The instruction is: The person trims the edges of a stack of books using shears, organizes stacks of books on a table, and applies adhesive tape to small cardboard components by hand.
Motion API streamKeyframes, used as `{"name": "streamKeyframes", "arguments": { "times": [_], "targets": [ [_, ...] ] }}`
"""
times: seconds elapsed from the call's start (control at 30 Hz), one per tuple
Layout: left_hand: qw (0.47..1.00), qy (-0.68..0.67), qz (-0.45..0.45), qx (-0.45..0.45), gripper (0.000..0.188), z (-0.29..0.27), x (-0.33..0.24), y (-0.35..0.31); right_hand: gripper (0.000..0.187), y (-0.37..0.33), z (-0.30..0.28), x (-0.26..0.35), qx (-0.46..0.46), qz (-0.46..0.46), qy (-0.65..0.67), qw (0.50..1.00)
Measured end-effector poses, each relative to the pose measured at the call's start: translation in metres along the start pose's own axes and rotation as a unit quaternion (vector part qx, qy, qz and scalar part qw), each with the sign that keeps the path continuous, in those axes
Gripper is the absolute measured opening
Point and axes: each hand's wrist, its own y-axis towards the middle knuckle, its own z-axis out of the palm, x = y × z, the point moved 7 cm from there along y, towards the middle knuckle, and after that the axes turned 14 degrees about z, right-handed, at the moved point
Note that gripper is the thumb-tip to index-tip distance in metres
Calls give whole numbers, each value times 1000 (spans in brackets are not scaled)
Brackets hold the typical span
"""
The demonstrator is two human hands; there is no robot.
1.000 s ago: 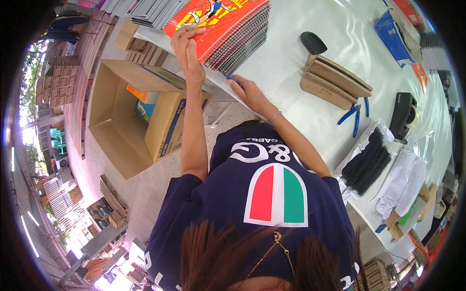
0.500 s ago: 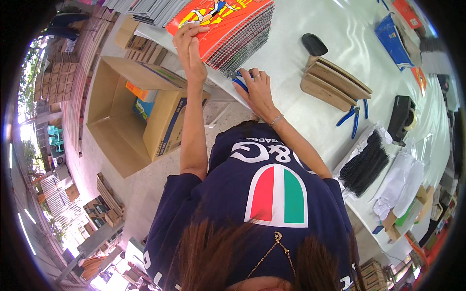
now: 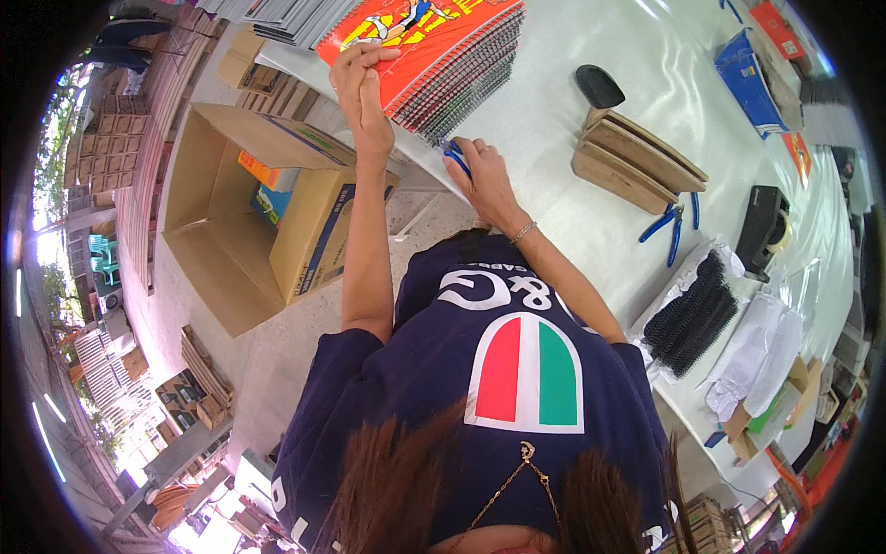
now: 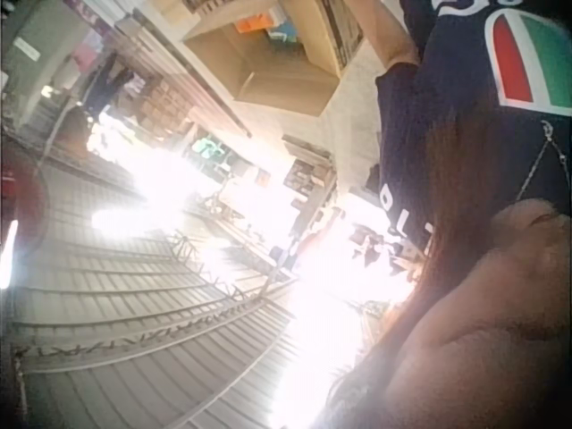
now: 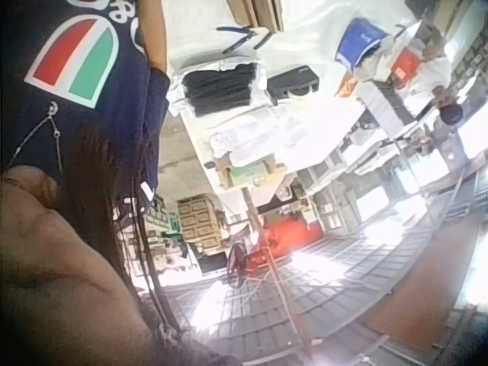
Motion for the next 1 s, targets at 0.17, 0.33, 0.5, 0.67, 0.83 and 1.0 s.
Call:
{"name": "streamKeyframes", "arguments": {
  "times": [0.17, 0.33, 0.5, 0.67, 0.83, 1.0],
  "targets": [
    [1000, 16, -3, -1, 31, -1, -1, 1, 42, -1, -15, 13, -92, -70, -162, 980],
    [1000, 11, 3, -2, 32, -1, -2, 1, 43, 2, -10, 19, -99, -88, -188, 973],
    [1000, 13, -4, -1, 32, 0, -1, 0, 39, 12, 13, -10, 139, 67, 68, 986],
    [1000, 2, -4, -5, 32, 1, -2, 0, 44, 9, 27, -21, 247, 149, 211, 934],
    [1000, 24, 8, 9, 34, 0, -2, 0, 41, -5, -3, 3, -50, -21, -118, 992],
    [1000, 26, 5, 9, 35, 0, -1, 0, 41, -3, -5, 8, -72, -50, -160, 983]
  ]
}}
